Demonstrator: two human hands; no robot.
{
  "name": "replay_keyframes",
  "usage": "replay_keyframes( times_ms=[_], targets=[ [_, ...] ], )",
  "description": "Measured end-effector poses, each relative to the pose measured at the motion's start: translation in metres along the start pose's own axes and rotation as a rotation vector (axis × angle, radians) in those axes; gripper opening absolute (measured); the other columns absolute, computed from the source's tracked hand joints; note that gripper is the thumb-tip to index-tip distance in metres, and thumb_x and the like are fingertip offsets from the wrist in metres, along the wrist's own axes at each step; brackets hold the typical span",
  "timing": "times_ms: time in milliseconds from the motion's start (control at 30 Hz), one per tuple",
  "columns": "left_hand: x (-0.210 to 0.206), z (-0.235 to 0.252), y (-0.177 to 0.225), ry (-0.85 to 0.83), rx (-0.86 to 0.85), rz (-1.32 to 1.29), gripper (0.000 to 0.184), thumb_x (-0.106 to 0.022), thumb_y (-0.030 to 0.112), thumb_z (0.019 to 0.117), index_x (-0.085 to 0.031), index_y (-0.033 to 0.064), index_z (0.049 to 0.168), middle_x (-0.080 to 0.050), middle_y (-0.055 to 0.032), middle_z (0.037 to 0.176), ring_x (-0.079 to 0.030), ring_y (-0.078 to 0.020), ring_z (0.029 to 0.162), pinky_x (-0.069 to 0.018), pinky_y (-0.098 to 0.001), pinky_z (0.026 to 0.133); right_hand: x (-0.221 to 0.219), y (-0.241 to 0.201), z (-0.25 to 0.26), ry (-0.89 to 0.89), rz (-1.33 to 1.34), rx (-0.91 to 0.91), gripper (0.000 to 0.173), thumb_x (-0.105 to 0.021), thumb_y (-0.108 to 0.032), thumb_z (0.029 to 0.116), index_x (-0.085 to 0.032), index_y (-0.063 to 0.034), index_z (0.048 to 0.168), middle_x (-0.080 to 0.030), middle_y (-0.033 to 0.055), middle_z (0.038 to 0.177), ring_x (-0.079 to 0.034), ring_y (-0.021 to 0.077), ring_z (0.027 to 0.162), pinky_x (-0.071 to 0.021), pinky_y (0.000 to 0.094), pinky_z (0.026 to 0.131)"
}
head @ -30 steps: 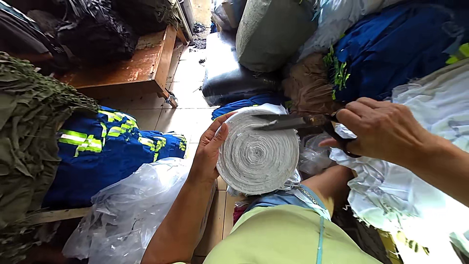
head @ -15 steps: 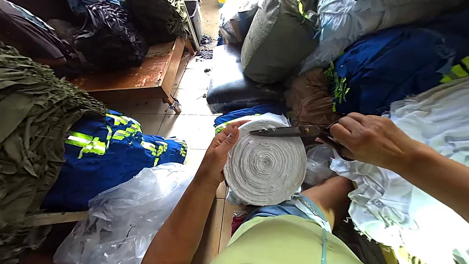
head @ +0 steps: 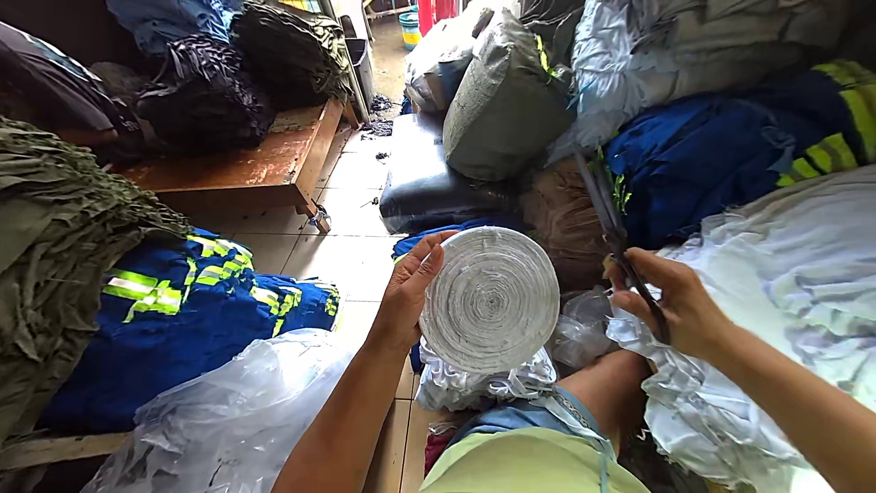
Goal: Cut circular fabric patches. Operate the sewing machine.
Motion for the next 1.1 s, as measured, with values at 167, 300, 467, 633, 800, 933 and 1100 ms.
replay_keyframes(
  times_ms=[167,300,467,633,800,933,1100],
  targets=[
    [-0.006,0.001,0.003,0.047,-0.156,0.055,0.036,-0.035,0.019,0.1091,-0.062,0.0101,0.131,-0.072,-0.0002,0.113,-0.07,-0.0083,0.101,-0.0599,-0.0274,0.089,-0.05,0.017,-0.006,0.18,0.444,-0.266,0.055,-0.054,-0.055,0.1001,-0.063,-0.0022,0.11,-0.064,-0.0116,0.083,-0.062,-0.004,0.075,-0.0555,0.0188,0.072],
    [-0.019,0.001,-0.001,0.104,-0.241,0.0,0.037,-0.031,0.017,0.1103,-0.06,0.0084,0.131,-0.073,0.0041,0.114,-0.07,-0.0063,0.104,-0.0586,-0.0273,0.093,-0.079,-0.002,-0.015,0.375,0.617,-0.34,0.024,-0.071,-0.025,0.0898,-0.062,-0.0064,0.102,-0.059,-0.018,0.081,-0.057,-0.0114,0.073,-0.0496,0.0107,0.07],
    [-0.042,0.012,-0.028,0.148,-0.244,-0.096,0.038,-0.027,0.02,0.1109,-0.048,0.0041,0.139,-0.068,0.0021,0.121,-0.066,-0.0081,0.112,-0.0555,-0.0311,0.099,-0.077,-0.021,-0.011,0.532,0.948,-0.396,0.017,-0.07,-0.003,0.086,-0.065,-0.0093,0.101,-0.075,-0.0103,0.085,-0.072,-0.0003,0.079,-0.0612,0.021,0.077],
    [-0.055,0.016,-0.032,-0.072,-0.166,-0.044,0.049,-0.067,0.009,0.0924,-0.043,0.0043,0.135,-0.072,0.0064,0.108,-0.072,-0.0074,0.097,-0.0616,-0.0291,0.087,-0.049,-0.009,-0.017,0.514,0.857,-0.393,0.017,-0.071,-0.006,0.0868,-0.067,-0.0105,0.102,-0.074,-0.01,0.085,-0.071,-0.001,0.08,-0.0603,0.0201,0.078],
    [-0.063,0.015,-0.032,-0.068,-0.092,0.006,0.04,-0.064,0.003,0.0921,-0.055,0.0122,0.13,-0.073,0.0063,0.103,-0.072,-0.0065,0.092,-0.0621,-0.028,0.083,-0.05,0.004,-0.028,0.496,0.899,-0.487,0.014,-0.069,-0.009,0.0863,-0.068,-0.0117,0.1,-0.073,-0.005,0.081,-0.069,0.0028,0.073,-0.0592,0.0218,0.07],
    [-0.066,0.014,-0.034,0.016,-0.052,0.011,0.03,-0.049,0.001,0.0998,-0.055,0.0111,0.128,-0.073,0.0048,0.1,-0.072,-0.0063,0.089,-0.0622,-0.0268,0.081,-0.056,0.01,-0.029,0.521,0.987,-0.529,0.014,-0.067,-0.008,0.0871,-0.068,-0.0105,0.101,-0.073,-0.003,0.082,-0.07,0.0047,0.075,-0.0597,0.023,0.072],
    [-0.064,0.012,-0.037,0.051,-0.042,-0.037,0.03,-0.043,0.001,0.1027,-0.056,0.0104,0.128,-0.073,0.0033,0.1,-0.072,-0.0071,0.089,-0.0621,-0.0273,0.082,-0.063,0.016,-0.028,0.505,1.022,-0.532,0.016,-0.069,-0.009,0.086,-0.068,-0.0103,0.102,-0.074,-0.0019,0.085,-0.071,0.0054,0.077,-0.0602,0.0238,0.074]
  ],
)
Point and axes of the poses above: each hand's wrist, its own z-axis towards the middle knuckle, its own x-axis out of the back of the hand, y = z × x, the point moved 5 cm from there along z, towards the middle knuckle
